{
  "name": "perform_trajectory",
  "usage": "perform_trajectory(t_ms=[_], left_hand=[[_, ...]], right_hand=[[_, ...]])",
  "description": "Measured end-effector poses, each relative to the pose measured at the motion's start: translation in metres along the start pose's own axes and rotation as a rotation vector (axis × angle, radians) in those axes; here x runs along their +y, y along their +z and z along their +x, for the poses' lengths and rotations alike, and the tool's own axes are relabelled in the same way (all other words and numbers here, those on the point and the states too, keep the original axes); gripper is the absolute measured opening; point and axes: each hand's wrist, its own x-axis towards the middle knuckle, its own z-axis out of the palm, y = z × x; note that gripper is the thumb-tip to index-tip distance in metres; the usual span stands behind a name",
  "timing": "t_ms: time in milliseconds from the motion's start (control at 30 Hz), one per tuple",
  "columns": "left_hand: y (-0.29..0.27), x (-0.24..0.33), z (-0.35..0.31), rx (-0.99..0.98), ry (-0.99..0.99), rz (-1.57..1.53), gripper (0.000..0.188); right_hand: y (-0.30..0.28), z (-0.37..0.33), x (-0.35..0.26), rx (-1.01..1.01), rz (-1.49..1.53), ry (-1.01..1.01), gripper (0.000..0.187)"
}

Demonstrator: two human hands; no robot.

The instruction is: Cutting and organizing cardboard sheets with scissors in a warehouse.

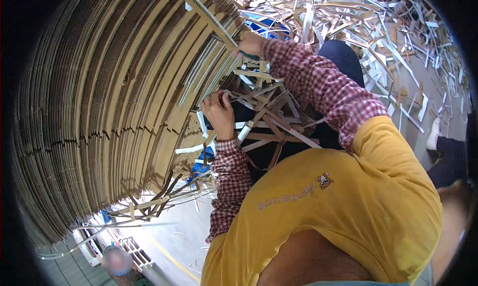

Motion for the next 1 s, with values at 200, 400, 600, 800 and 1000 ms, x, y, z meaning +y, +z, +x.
perform_trajectory(t_ms=[200, 400, 600, 800, 1000], left_hand=[[-0.015, 0.010, 0.001, 0.339, 0.152, -0.265, 0.024], [0.006, 0.008, -0.004, -0.493, 0.261, -0.207, 0.021], [0.024, 0.002, -0.007, -0.433, 0.234, -0.068, 0.013], [0.019, 0.005, -0.009, -0.278, 0.133, -0.269, 0.016], [0.009, 0.012, -0.005, -0.188, 0.029, -0.394, 0.017]], right_hand=[[0.035, -0.072, -0.008, 0.400, -0.175, -0.112, 0.034], [0.026, -0.144, 0.050, -0.225, -0.110, 0.202, 0.041], [-0.021, -0.062, 0.016, -0.052, -0.189, 0.042, 0.034], [-0.005, -0.007, 0.014, -0.042, -0.237, 0.072, 0.045], [0.022, 0.018, 0.038, 0.100, -0.022, -0.035, 0.042]])
